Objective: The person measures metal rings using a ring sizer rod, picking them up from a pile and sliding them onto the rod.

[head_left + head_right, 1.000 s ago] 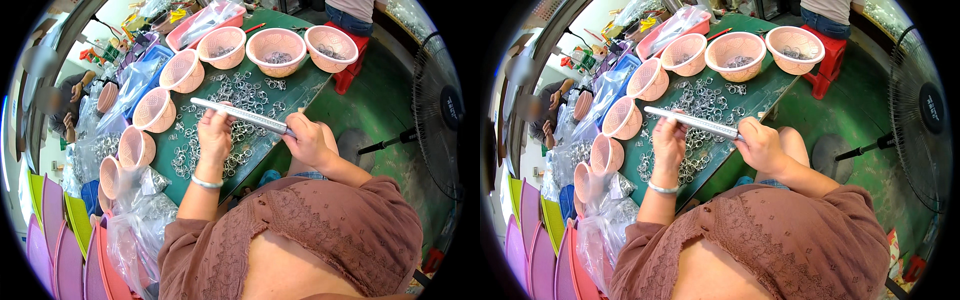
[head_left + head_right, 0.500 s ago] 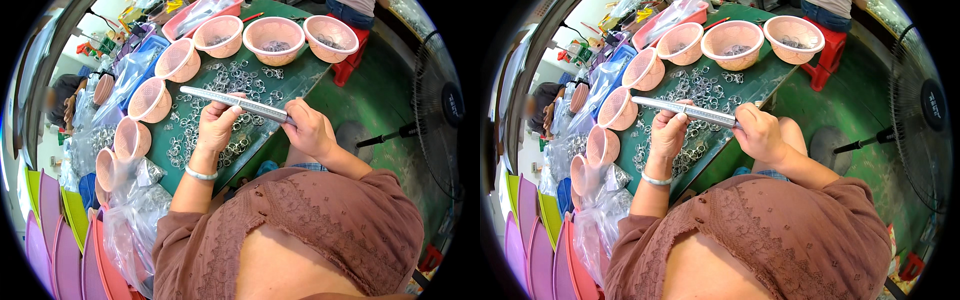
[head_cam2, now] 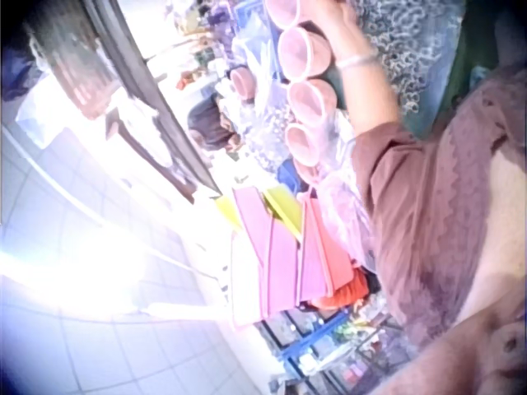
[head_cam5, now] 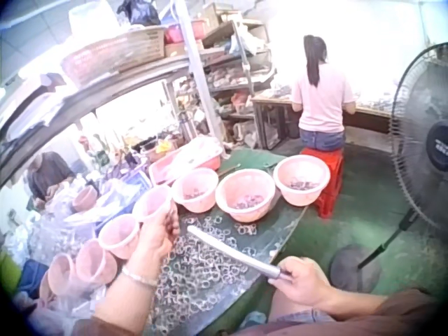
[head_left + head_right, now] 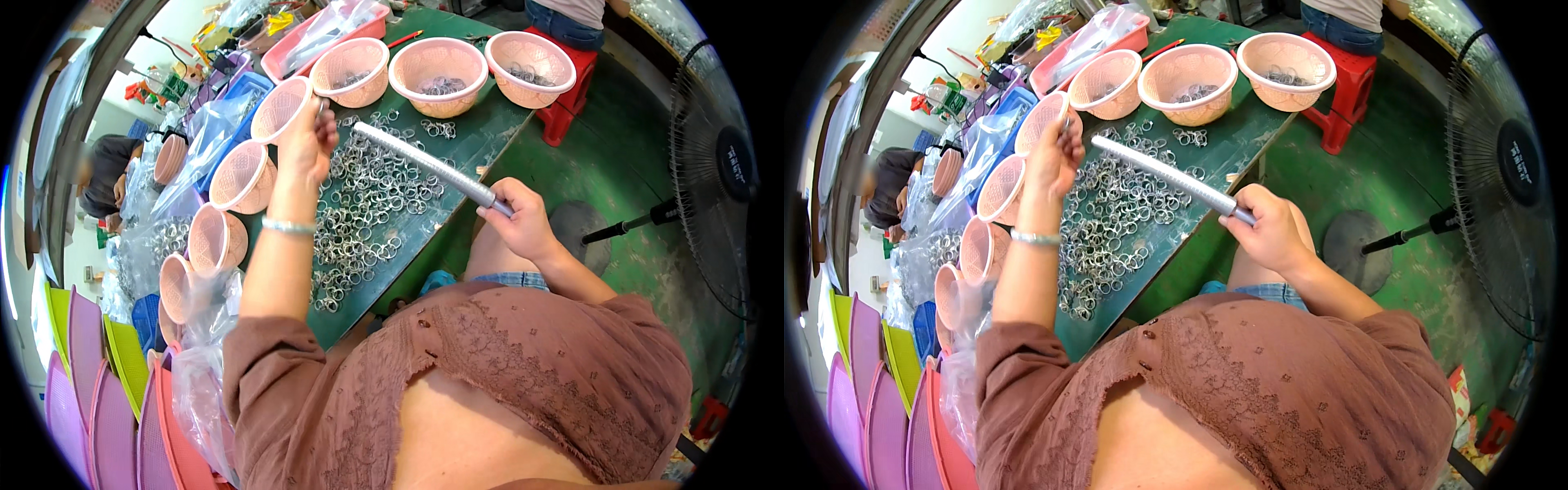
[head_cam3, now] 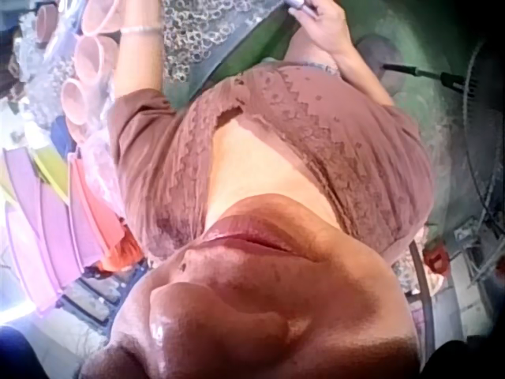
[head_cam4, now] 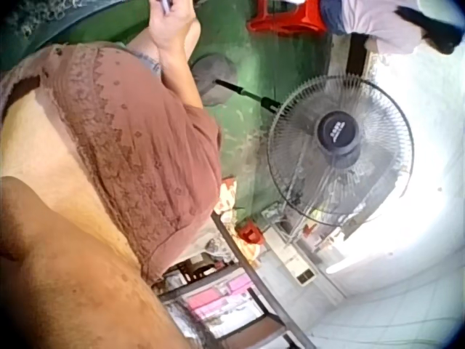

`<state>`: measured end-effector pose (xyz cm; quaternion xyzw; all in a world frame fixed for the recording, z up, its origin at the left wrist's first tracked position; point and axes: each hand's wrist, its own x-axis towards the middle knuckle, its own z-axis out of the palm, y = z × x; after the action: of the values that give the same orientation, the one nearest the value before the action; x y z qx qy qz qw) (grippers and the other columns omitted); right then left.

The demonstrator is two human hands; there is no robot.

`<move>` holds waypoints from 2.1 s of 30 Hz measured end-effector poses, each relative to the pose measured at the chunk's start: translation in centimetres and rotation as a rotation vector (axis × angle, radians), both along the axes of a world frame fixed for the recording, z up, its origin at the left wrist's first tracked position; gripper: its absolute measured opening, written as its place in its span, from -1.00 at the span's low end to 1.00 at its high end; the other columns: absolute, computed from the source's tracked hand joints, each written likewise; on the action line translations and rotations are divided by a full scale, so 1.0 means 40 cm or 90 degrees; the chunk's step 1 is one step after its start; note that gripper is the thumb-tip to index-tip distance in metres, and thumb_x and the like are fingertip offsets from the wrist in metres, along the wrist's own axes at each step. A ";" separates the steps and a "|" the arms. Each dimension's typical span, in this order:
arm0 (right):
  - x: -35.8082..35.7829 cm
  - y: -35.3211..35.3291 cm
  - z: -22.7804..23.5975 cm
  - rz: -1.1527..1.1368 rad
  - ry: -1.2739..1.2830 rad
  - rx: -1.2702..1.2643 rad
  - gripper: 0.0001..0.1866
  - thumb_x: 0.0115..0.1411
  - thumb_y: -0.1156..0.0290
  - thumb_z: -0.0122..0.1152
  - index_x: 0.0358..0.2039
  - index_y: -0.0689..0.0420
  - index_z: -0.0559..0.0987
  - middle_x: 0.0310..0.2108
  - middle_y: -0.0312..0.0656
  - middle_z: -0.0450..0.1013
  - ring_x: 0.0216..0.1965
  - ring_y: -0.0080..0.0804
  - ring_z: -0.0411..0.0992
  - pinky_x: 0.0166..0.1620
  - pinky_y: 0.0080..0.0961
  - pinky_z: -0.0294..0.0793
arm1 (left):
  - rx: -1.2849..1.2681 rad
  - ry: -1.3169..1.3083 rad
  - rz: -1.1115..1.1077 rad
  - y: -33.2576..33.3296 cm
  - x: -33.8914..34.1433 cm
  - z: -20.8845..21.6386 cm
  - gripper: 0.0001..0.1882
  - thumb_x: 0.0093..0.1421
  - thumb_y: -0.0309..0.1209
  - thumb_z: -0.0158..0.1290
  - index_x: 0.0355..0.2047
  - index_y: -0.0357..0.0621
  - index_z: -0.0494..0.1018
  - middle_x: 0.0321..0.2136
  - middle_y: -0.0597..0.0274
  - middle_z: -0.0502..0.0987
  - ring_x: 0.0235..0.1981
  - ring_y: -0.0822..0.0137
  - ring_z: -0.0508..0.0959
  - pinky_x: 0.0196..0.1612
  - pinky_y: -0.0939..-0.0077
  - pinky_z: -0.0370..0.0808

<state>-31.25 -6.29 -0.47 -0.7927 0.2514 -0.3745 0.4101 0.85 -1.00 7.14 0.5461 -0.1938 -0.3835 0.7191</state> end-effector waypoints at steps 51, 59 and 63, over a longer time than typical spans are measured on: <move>0.027 0.033 -0.020 0.041 0.037 0.071 -0.82 -0.10 0.55 0.29 -0.51 0.23 0.44 -0.62 -0.29 0.30 -0.58 -0.59 0.23 -0.50 -0.64 0.23 | 0.294 -0.273 -0.060 0.270 0.081 -0.075 -0.88 0.07 -0.43 0.11 -0.40 -0.21 0.50 -0.59 0.42 0.43 -0.62 0.59 0.29 -0.55 0.69 0.23; 0.029 0.020 -0.053 0.113 -0.036 0.176 -0.85 0.00 0.63 0.21 -0.42 0.23 0.42 -0.54 -0.42 0.26 -0.52 -0.74 0.19 -0.46 -0.77 0.16 | 0.371 -0.510 -0.023 0.475 0.127 0.177 -0.85 0.11 -0.41 0.04 -0.36 -0.25 0.49 -0.52 0.35 0.46 -0.48 0.51 0.40 -0.38 0.62 0.34; 0.021 0.015 -0.059 0.102 -0.019 0.185 -0.87 0.04 0.63 0.18 -0.39 0.23 0.42 -0.54 -0.46 0.24 -0.53 -0.79 0.16 -0.49 -0.81 0.10 | 0.545 -0.651 0.093 0.652 0.201 0.320 -0.85 0.15 -0.40 -0.01 -0.39 -0.25 0.45 -0.52 0.38 0.41 -0.46 0.54 0.34 -0.35 0.64 0.30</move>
<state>-30.42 -5.67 -2.82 -0.7367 0.2328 -0.3120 0.5529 8.87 25.06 19.95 0.9080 -0.3031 -0.0701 0.2807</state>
